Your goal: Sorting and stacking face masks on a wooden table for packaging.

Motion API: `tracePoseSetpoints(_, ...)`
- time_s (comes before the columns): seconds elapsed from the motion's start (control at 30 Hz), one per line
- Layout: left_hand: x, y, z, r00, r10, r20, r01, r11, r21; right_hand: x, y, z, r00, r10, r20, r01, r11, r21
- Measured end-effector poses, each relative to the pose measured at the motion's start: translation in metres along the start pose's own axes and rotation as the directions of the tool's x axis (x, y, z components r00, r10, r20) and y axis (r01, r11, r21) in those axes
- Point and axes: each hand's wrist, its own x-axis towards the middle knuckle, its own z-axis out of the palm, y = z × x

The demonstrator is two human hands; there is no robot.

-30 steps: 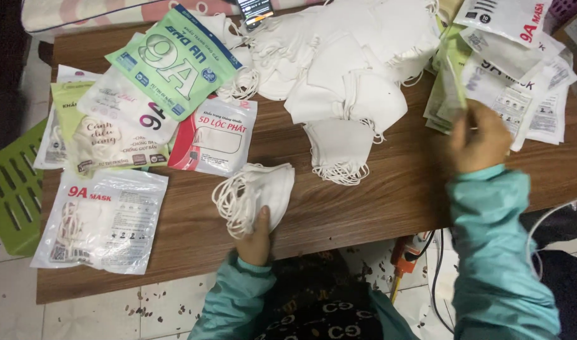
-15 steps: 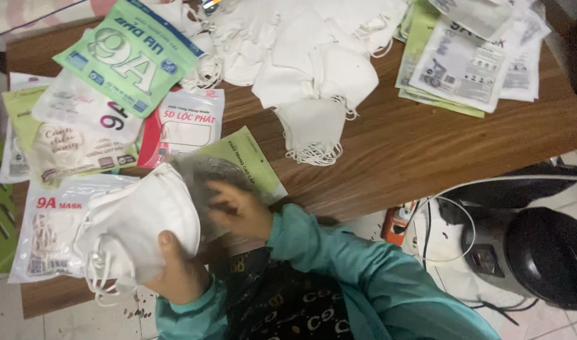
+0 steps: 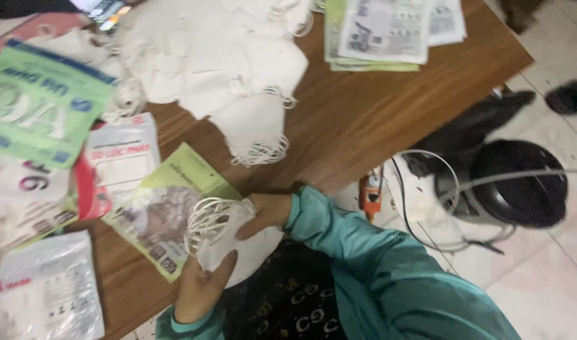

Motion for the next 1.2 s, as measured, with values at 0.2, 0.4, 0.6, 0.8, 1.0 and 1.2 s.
tracePoseSetpoints(0.2,0.023,-0.008,-0.028,0.970,-0.091,-0.225,0.155,0.946,0.286,-0.023,0.009,-0.031,0.956,0.011,-0.293,-0.061,0.985,-0.164)
tracePoseSetpoints(0.4,0.088,-0.027,0.000,0.883,0.459,-0.098,-0.354,0.788,0.504,-0.021,0.036,-0.042,0.929,-0.186,-0.319,0.302,0.879,0.370)
tracePoseSetpoints(0.6,0.177,-0.193,0.025,0.617,0.785,-0.059,-0.075,0.133,0.988,-0.038,-0.019,-0.020,0.891,-0.319,-0.323,0.429,0.823,0.372)
tracePoseSetpoints(0.8,0.112,-0.076,0.046,0.744,0.667,-0.038,-0.272,0.354,0.895,-0.029,-0.011,-0.027,0.894,-0.306,-0.328,0.419,0.832,0.365)
tracePoseSetpoints(1.0,0.079,-0.065,0.045,0.744,0.667,0.027,-0.377,0.386,0.842,-0.027,0.009,-0.036,0.893,-0.226,-0.390,0.364,0.871,0.329)
tracePoseSetpoints(1.2,0.057,-0.047,0.045,0.829,0.539,-0.150,-0.287,0.640,0.713,-0.026,0.041,-0.054,0.846,0.037,-0.532,0.196,0.906,0.375)
